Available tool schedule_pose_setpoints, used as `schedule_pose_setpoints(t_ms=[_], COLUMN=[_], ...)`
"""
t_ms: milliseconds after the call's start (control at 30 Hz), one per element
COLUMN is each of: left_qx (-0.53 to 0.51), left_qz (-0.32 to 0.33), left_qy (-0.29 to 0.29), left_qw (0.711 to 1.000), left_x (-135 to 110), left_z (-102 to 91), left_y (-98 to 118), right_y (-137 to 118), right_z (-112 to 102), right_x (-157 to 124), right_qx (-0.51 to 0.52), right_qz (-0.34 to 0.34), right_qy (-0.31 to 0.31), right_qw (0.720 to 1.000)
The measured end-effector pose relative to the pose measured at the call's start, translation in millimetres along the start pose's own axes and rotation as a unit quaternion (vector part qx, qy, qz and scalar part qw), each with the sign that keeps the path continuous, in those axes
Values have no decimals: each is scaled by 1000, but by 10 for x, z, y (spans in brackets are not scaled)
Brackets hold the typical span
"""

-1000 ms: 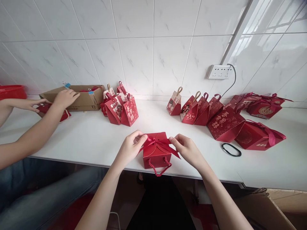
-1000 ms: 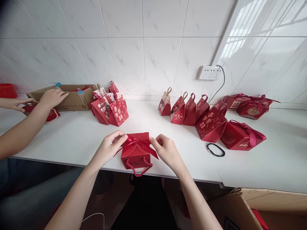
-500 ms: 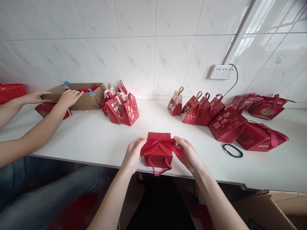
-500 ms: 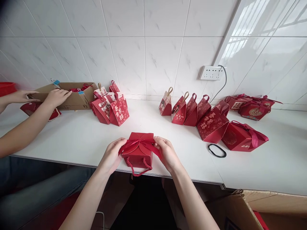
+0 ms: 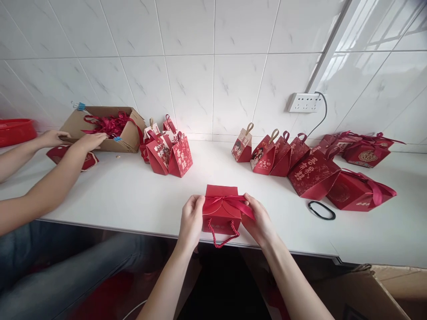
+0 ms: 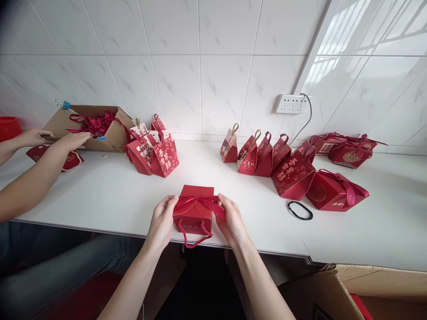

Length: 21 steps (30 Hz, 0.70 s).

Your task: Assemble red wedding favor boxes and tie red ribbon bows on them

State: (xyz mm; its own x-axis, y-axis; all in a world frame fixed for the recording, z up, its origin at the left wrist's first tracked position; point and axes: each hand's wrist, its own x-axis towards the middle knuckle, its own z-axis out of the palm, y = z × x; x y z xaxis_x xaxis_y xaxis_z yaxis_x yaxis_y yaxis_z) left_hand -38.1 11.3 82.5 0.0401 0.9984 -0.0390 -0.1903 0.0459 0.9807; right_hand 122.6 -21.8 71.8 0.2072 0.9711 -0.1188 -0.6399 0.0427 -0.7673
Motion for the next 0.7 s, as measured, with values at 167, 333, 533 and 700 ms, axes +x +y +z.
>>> schedule_pose_setpoints(t_ms=[167,333,533,700], left_qx=[4,-41,-67,34], left_qz=[-8,-9,23,80], left_qy=[-22,-72,-123,58], left_qw=[1000,997,990,995], left_x=[7,-60,-3,275], left_z=[-30,-59,-233,-240], left_y=[-26,-32,-138,-164], right_y=[-56,-132,-210,-400], right_z=[-228,-176,-118,-289], right_x=[21,-61,-109,-629], right_qx=[-199,-438,-469,-557], right_qz=[-103,-115,-118,-208], right_qy=[-108,-190,-181,52], right_qw=[969,871,856,802])
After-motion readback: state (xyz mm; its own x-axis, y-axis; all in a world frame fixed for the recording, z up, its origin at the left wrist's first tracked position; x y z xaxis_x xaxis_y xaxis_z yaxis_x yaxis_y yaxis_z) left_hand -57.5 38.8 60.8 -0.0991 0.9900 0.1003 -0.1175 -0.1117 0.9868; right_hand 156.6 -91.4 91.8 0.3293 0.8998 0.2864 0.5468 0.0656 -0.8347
